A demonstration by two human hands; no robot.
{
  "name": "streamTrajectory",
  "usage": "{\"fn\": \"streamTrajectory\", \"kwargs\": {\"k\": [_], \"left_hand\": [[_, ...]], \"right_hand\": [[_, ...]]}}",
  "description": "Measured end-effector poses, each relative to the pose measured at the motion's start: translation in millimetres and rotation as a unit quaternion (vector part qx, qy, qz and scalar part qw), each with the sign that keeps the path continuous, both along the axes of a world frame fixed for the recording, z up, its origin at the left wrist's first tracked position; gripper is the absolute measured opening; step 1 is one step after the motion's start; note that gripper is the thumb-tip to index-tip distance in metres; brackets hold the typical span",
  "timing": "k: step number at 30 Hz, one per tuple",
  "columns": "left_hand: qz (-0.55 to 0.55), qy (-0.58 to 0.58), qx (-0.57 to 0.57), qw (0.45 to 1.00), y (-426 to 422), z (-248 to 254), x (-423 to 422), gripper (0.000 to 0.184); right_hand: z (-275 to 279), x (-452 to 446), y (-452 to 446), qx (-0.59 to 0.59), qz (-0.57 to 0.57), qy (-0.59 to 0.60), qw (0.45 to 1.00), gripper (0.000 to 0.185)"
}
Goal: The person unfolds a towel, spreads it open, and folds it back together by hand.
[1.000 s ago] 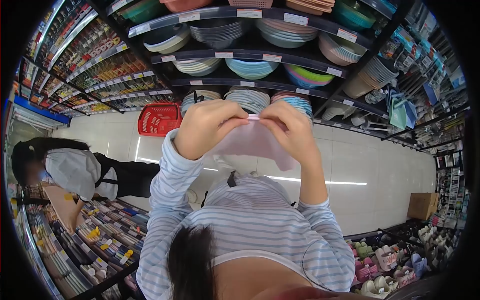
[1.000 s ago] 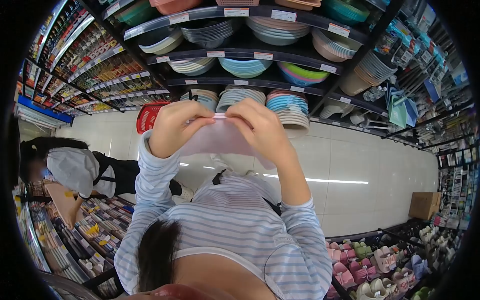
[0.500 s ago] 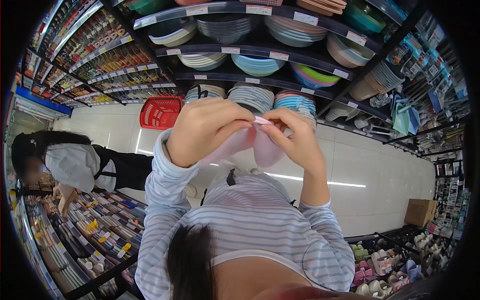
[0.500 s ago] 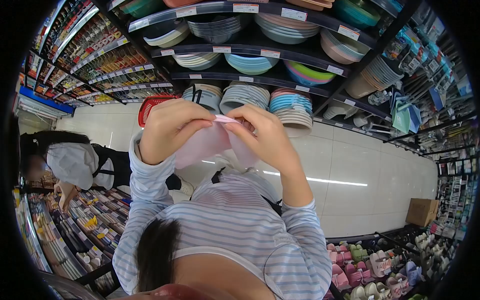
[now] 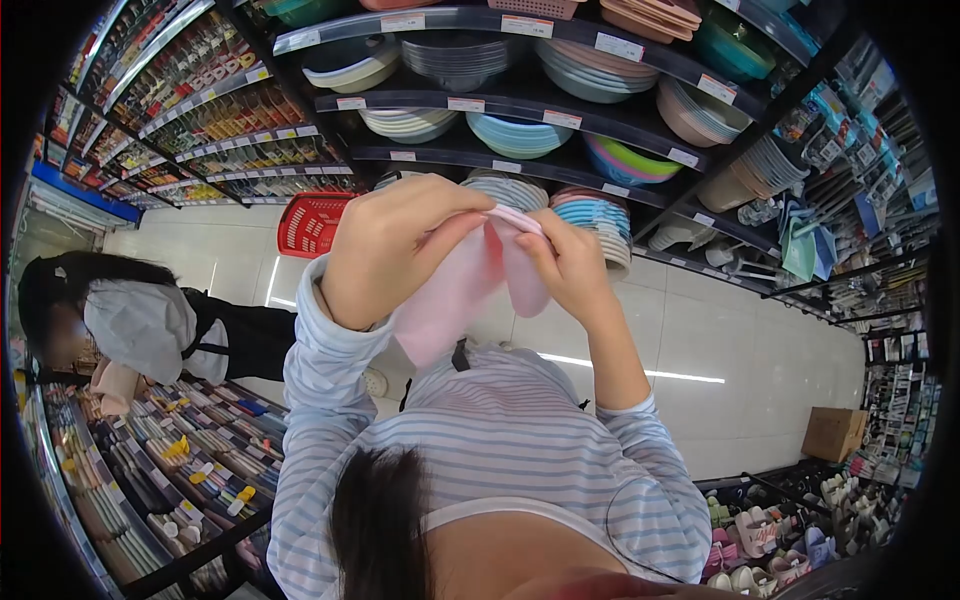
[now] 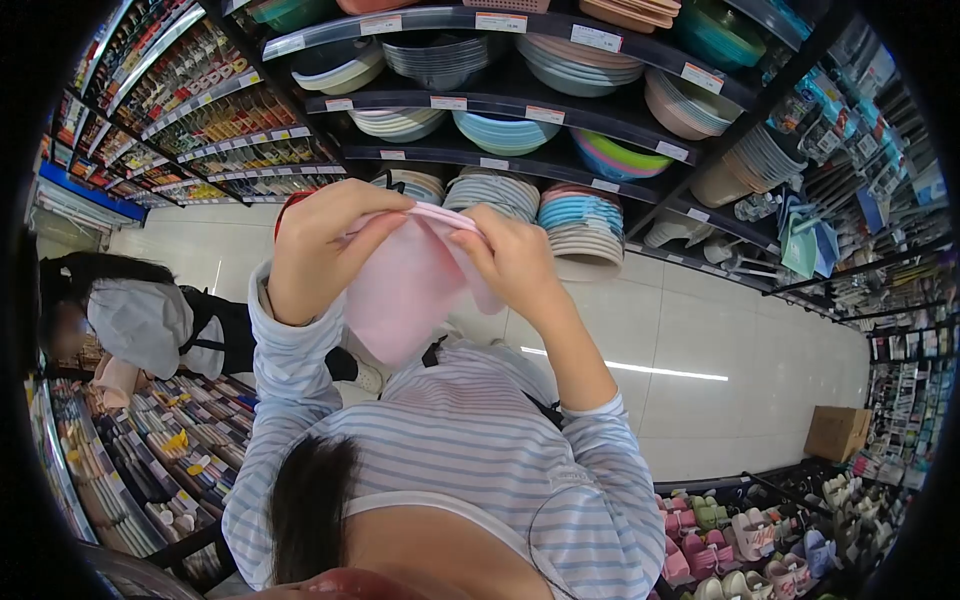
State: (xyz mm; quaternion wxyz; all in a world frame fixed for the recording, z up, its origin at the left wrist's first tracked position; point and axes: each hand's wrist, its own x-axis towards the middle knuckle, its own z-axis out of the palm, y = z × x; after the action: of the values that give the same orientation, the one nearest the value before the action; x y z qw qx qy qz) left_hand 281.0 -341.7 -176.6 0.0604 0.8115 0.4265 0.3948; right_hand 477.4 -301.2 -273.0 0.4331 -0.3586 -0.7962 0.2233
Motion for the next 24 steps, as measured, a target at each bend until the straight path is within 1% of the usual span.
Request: {"fn": "streamTrajectory", "kwargs": {"k": [3, 6, 9, 12, 15, 18, 21, 24], "left_hand": [[0.0, -0.001, -0.032, 0.999, 0, 0, -3, 0.014], [0.013, -0.019, -0.078, 0.997, -2, -5, -2, 0.013], [0.02, -0.035, -0.076, 0.996, -1, -10, -4, 0.013], [0.033, -0.011, -0.117, 0.993, -2, -14, -10, 0.012], [0.035, 0.028, -0.124, 0.991, -2, -19, -20, 0.012], [0.037, 0.015, -0.123, 0.992, -5, -20, -21, 0.012], [0.057, 0.001, -0.098, 0.994, -9, -18, -27, 0.013], [0.092, 0.016, -0.083, 0.992, -12, -18, -38, 0.012]], "right_hand": [[-3, 2, 5, 0.043, -0.016, -0.025, 0.999, 0.02], [-4, 4, 7, 0.057, -0.034, -0.07, 0.995, 0.021], [-3, 5, 9, 0.041, -0.021, -0.077, 0.996, 0.021], [6, 7, 9, 0.007, 0.013, -0.092, 0.996, 0.024], [24, 6, 3, -0.062, 0.041, -0.114, 0.991, 0.029], [19, 4, 6, -0.092, 0.055, -0.214, 0.971, 0.032], [7, 5, 8, -0.071, 0.044, -0.223, 0.971, 0.031], [0, 8, 12, -0.058, 0.006, -0.188, 0.98, 0.026]]}}
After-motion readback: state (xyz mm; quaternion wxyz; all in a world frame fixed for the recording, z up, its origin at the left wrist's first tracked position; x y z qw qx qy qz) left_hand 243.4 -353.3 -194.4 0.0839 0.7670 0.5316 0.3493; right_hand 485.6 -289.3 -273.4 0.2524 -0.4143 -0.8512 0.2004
